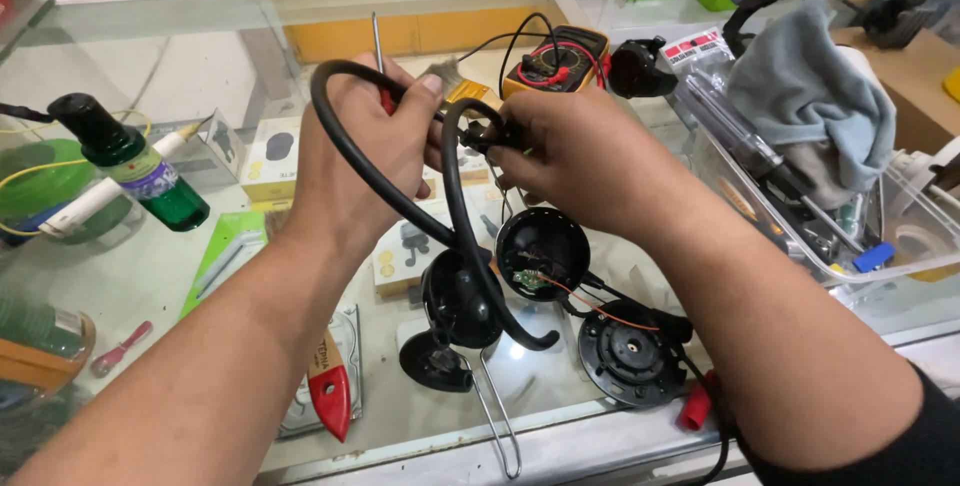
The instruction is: Organizing and routing internal wiring of a headset using a small screwdriver.
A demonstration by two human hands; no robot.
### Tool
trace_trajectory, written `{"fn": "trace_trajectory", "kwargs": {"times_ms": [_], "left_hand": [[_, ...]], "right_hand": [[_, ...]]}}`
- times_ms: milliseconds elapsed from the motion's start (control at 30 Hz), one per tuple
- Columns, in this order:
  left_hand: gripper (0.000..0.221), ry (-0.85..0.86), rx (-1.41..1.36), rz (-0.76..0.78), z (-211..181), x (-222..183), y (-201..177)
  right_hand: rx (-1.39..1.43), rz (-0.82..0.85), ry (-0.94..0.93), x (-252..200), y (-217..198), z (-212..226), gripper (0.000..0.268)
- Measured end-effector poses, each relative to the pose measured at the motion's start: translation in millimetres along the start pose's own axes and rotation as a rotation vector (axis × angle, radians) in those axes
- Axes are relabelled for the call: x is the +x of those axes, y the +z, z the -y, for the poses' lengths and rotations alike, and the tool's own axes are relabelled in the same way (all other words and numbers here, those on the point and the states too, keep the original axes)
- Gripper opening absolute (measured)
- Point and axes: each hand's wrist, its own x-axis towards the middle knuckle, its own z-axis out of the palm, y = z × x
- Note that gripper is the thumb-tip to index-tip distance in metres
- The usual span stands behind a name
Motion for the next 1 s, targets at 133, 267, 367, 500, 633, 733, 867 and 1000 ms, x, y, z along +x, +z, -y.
{"fn": "trace_trajectory", "kwargs": {"times_ms": [133, 267, 367, 500, 633, 733, 867, 1000], "left_hand": [[0.018, -0.206, 0.033, -0.001, -10, -4, 1], [0.020, -0.144, 0.114, 0.025, -10, -3, -3], [0.014, -0.068, 0.037, 0.062, 3, 2, -1], [0.019, -0.107, 0.058, 0.092, -5, -3, -1], [0.020, -0.060, 0.179, 0.120, -4, -6, -1], [0.018, -0.035, 0.180, 0.143, 10, -4, 0], [0.019, 0.058, 0.046, 0.106, 33, 4, 4], [0.011, 0.245, 0.100, 0.094, 31, 1, 0]], "right_hand": [[0.248, 0.164, 0.126, -4, -3, 4, 0.008], [0.471, 0.200, 0.186, 1, 2, -4, 0.008], [0.513, 0.253, 0.187, 3, 8, -10, 0.009], [0.468, 0.267, 0.188, 2, 3, -12, 0.012], [0.546, 0.302, 0.149, 1, 3, -13, 0.010], [0.485, 0.319, 0.150, 0, 6, -12, 0.011], [0.413, 0.306, 0.178, -2, 3, 0, 0.013], [0.440, 0.281, 0.217, -3, 4, -1, 0.013]]}}
